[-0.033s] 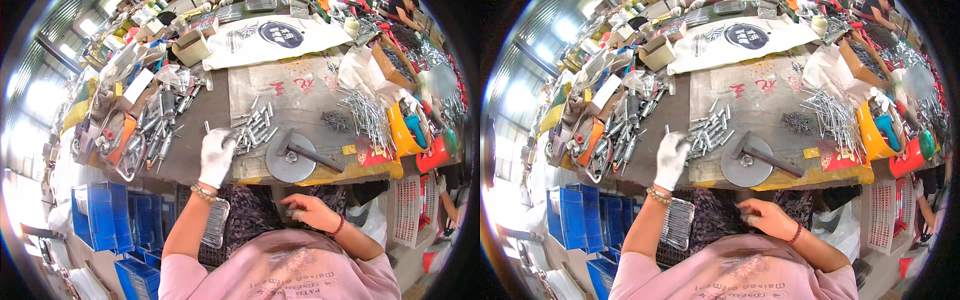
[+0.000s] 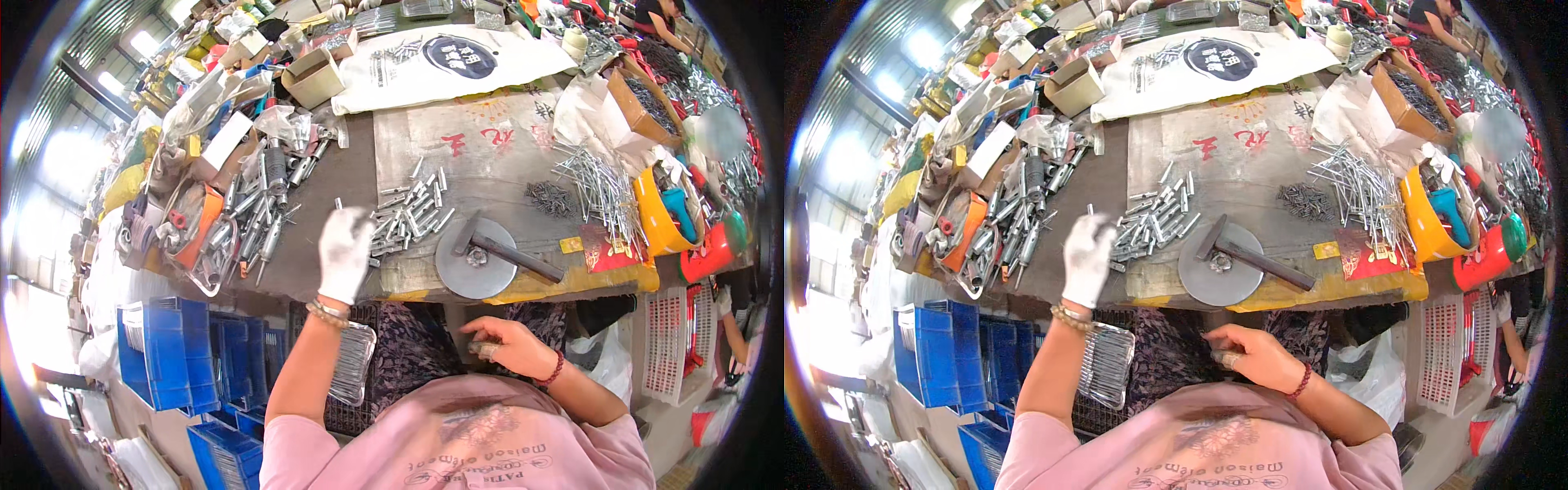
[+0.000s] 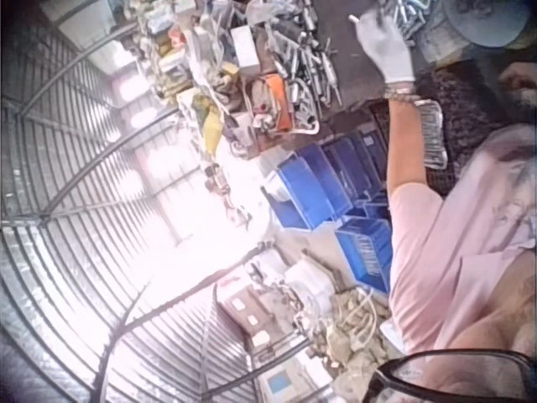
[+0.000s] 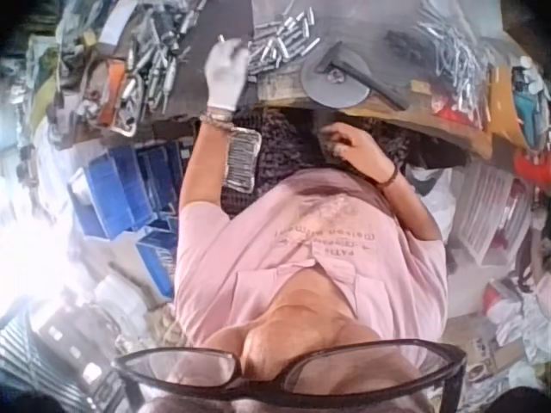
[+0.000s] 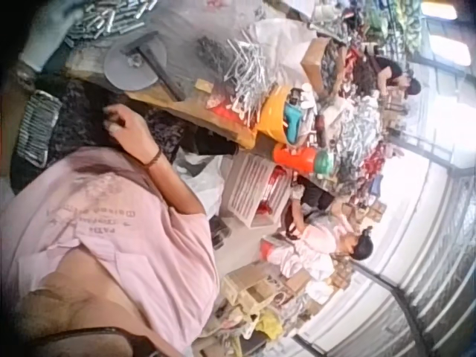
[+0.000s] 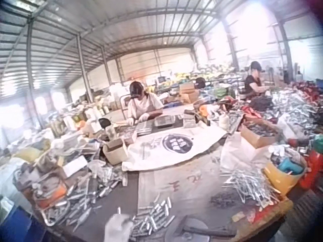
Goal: The person assembles metal fasteners by inserting pins into sleeves and tapping them with a hammer on a round metal plate. The person stacks the assembled fasteners into a tray and later removes a glove.
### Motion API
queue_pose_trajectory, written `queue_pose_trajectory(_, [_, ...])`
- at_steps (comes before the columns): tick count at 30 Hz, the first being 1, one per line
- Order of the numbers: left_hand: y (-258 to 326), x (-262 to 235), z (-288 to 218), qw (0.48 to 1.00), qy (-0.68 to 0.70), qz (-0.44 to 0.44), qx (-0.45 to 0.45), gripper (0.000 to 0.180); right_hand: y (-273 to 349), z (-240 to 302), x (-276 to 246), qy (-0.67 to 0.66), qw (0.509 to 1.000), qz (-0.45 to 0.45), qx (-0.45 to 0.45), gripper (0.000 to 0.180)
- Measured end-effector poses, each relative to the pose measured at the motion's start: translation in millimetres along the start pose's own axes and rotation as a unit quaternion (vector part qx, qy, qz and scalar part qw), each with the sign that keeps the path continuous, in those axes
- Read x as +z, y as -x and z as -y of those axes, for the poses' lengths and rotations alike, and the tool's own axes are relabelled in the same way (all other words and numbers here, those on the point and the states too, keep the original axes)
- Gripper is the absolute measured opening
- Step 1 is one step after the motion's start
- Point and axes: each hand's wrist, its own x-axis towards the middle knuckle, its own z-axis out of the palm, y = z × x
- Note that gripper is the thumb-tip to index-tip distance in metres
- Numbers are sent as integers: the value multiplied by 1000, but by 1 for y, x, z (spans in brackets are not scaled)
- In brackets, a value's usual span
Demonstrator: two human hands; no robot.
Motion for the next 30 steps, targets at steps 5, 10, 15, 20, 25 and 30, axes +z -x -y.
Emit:
queue_pose_trajectory(5, [-51,-12,36,987,30,31,-153,46,10,1,0,23,999,-27,-4,44])
queue_pose_trajectory(10, [-56,-7,68,974,35,151,-163,42,10,11,-3,118,988,-37,-93,41])
queue_pose_trajectory(15, [-45,-25,46,995,40,64,-58,29,51,52,-57,133,968,-179,-112,33])
queue_pose_trajectory(20, [-10,-36,-69,986,129,102,8,20,70,47,-144,320,796,-508,-82,25])
queue_pose_trajectory(25, [31,-8,-127,967,106,202,114,21,36,15,-186,440,719,-538,-11,38])
queue_pose_trajectory(30, [41,15,-133,962,127,184,155,13,44,10,-182,477,711,-515,44,47])
